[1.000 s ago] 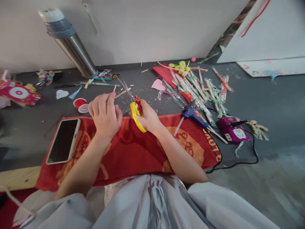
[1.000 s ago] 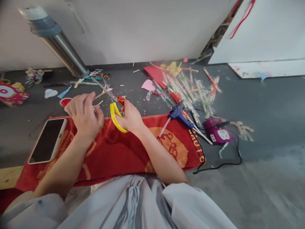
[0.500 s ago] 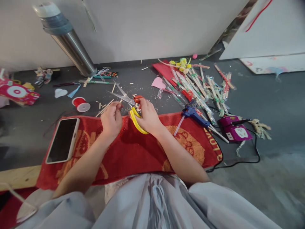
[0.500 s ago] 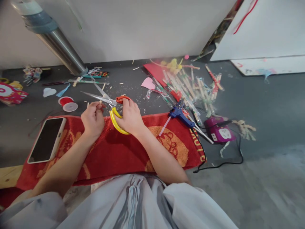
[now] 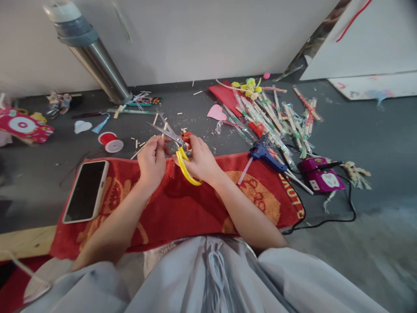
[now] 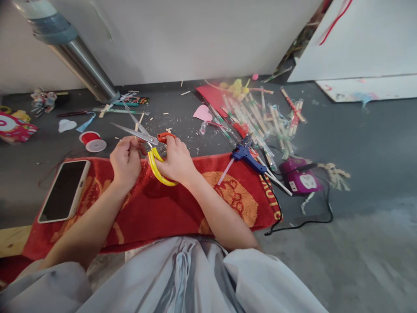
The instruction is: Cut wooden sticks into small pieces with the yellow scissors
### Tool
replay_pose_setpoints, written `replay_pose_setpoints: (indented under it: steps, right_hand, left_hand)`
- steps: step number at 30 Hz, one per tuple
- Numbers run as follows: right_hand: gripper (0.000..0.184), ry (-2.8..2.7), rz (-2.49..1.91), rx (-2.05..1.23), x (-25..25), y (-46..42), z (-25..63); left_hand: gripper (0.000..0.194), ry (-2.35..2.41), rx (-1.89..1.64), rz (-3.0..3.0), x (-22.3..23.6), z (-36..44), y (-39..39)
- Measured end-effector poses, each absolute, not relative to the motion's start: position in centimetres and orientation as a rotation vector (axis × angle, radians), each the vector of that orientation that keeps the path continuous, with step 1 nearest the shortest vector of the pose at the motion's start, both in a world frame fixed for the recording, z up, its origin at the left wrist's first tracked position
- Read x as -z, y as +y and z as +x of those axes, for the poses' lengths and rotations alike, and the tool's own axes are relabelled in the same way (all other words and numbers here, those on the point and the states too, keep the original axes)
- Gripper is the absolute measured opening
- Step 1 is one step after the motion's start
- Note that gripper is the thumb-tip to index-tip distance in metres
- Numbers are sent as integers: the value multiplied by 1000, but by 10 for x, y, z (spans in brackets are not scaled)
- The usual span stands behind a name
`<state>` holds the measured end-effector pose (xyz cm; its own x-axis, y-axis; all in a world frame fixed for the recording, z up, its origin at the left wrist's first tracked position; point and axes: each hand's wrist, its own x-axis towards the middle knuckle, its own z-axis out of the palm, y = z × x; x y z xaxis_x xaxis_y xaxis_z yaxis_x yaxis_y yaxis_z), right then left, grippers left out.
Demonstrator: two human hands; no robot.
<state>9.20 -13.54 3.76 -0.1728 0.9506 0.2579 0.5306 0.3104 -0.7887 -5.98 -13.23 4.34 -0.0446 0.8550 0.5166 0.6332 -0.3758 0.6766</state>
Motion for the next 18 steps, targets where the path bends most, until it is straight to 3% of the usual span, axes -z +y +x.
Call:
replay_pose_setpoints:
  steps: [18]
  right_hand:
    - [56,-1867,-1411,-694,-38,-131,102]
  left_hand:
    - [31,1601,-1263,2065,-42,-61,-132]
